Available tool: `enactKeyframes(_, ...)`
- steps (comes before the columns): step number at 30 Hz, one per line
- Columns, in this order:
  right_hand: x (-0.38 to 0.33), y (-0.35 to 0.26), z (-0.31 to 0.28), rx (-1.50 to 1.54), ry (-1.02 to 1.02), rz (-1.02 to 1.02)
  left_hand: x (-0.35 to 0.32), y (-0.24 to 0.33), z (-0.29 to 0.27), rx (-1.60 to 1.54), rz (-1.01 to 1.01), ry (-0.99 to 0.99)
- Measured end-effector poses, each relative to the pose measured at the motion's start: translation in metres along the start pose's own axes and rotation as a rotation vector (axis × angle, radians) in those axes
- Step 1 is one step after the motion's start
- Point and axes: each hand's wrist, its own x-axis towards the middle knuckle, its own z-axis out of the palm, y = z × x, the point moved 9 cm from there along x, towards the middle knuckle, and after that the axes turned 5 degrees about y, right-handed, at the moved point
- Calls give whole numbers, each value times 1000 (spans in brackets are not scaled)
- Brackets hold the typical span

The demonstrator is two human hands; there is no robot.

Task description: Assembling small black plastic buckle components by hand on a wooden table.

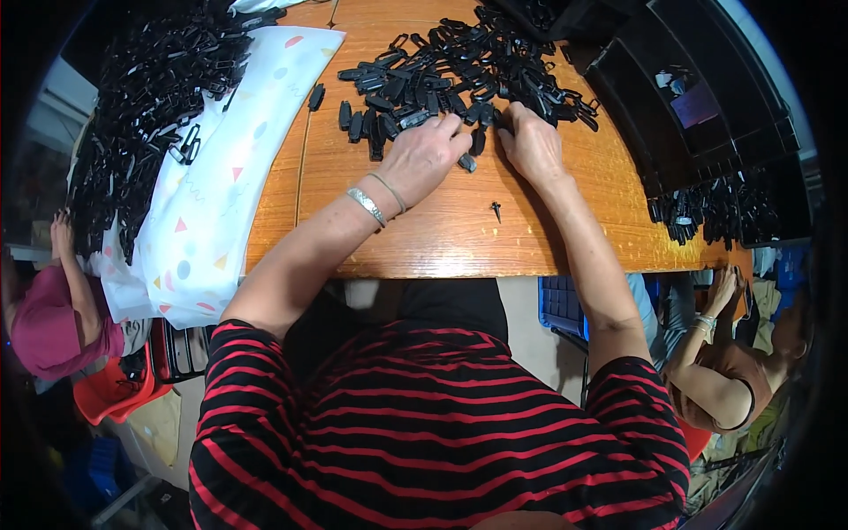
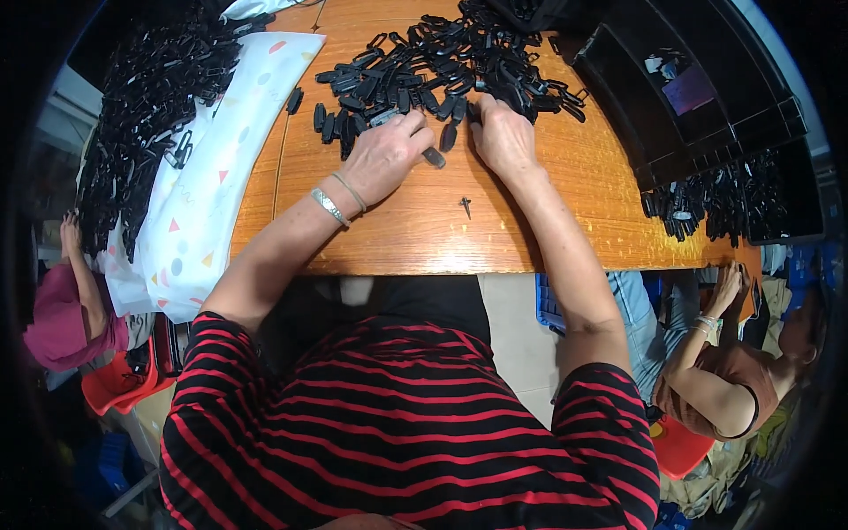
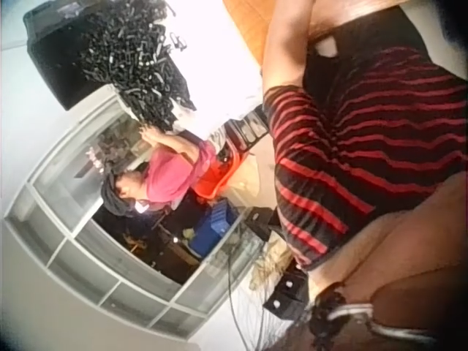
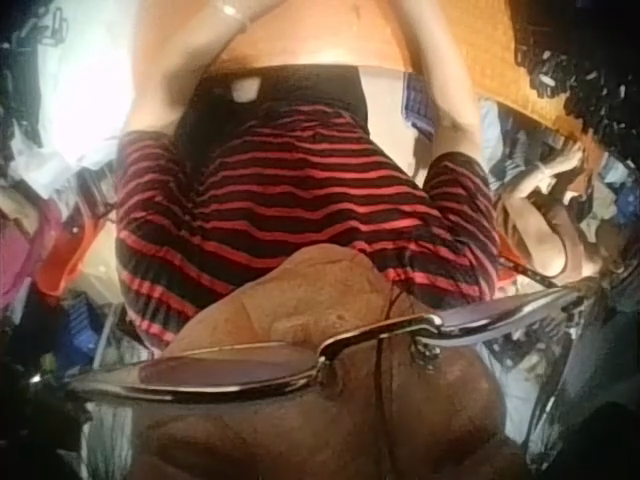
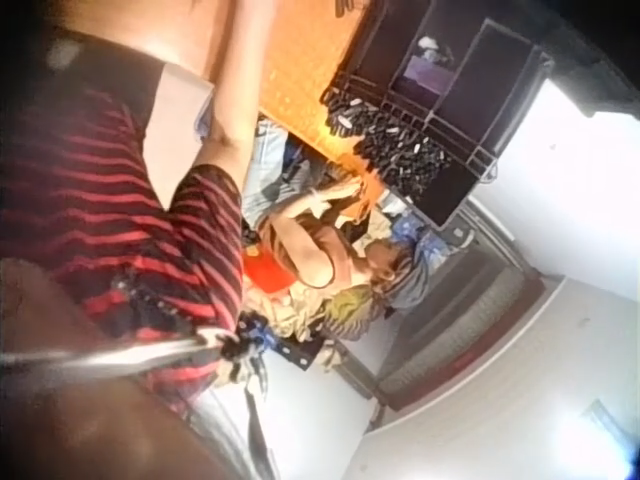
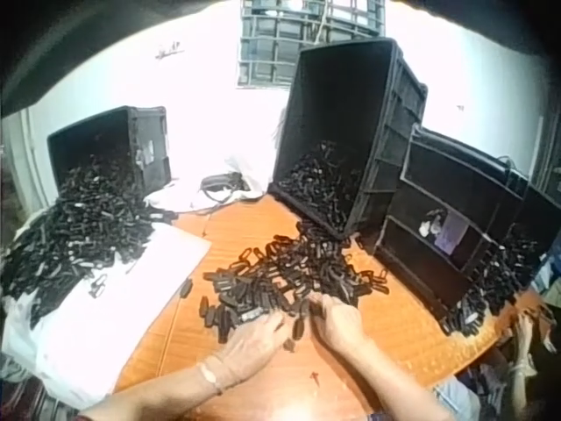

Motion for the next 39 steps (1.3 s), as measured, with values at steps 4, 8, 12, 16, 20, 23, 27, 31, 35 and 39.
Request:
enactKeyframes(4,-16,2,-8,214,32,-83,-12,-4,0,-83,-66,-18)
enactKeyframes(8,-35,30,8,776,-238,418,-23,-12,6,-186,-227,-142)
enactKeyframes(12,-38,43,8,783,-259,515,-20,-7,-1,-282,-305,-123)
enactKeyframes(16,-41,41,14,858,-297,587,-21,-4,5,-240,-285,-56)
enactKeyframes(20,-40,56,14,688,-174,523,-25,0,15,-180,-255,-86)
enactKeyframes(23,-37,29,-24,125,144,35,-31,-1,9,-233,-284,-29)
enactKeyframes(27,-54,6,-41,181,169,-46,-41,-9,6,-352,-393,-13)
enactKeyframes(31,-60,-2,-45,214,85,-126,-49,-16,2,-454,-476,14)
enactKeyframes(35,-59,-11,-40,124,-72,-233,-53,-23,-2,-542,-506,79)
enactKeyframes(39,-54,-12,-36,16,-156,-271,-64,-32,15,-863,-668,68)
